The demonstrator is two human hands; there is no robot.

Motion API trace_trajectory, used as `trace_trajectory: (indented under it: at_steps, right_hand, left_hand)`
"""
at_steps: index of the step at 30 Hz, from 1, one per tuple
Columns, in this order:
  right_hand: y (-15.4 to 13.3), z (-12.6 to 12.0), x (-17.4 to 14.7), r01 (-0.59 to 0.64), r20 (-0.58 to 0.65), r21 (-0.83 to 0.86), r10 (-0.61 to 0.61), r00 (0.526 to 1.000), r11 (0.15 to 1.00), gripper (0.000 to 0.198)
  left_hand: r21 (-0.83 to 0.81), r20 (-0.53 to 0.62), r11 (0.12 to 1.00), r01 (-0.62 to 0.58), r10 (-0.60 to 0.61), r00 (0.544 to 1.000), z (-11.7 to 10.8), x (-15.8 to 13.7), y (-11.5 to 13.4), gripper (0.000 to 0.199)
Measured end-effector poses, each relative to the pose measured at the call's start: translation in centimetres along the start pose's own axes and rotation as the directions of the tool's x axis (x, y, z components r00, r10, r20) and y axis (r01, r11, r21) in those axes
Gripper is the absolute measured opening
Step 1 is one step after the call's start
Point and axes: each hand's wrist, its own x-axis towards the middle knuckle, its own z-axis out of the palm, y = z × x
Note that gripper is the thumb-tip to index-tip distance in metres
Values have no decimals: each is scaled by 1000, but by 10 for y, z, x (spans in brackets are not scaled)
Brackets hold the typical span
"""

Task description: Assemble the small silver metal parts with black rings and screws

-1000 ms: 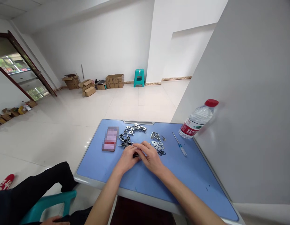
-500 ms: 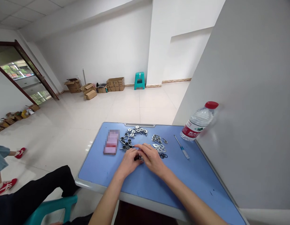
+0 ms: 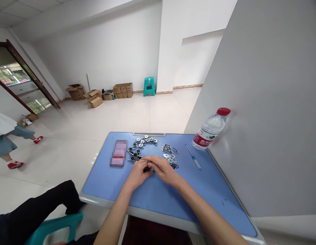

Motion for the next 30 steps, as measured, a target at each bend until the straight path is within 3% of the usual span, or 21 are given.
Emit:
trace_trajectory:
  at_steps: [5,9,17,24,30]
  right_hand:
    - [1,-3,-3,-33,-87,-75,26,996,997,26]
    - [0,1,-2,-72,-155,-26,67,986,997,25]
    - [1,-5,-4,-61,-56,30,62,997,998,35]
    - [1,4,-6,-68,-153,-84,55,987,994,30]
    - [0,0,-5,-111,-108,71,118,987,991,33]
  left_hand:
    - [65,-3,998,25,-24,1000,0,-1,0,4]
    - [71,-2,997,36,-36,999,0,-1,2,5]
    - [59,18,998,7,-8,1000,-2,0,4,6]
    - [85,-3,996,21,-21,1000,-1,-2,7,8]
    - [91,4,996,4,-5,1000,-1,-2,5,3]
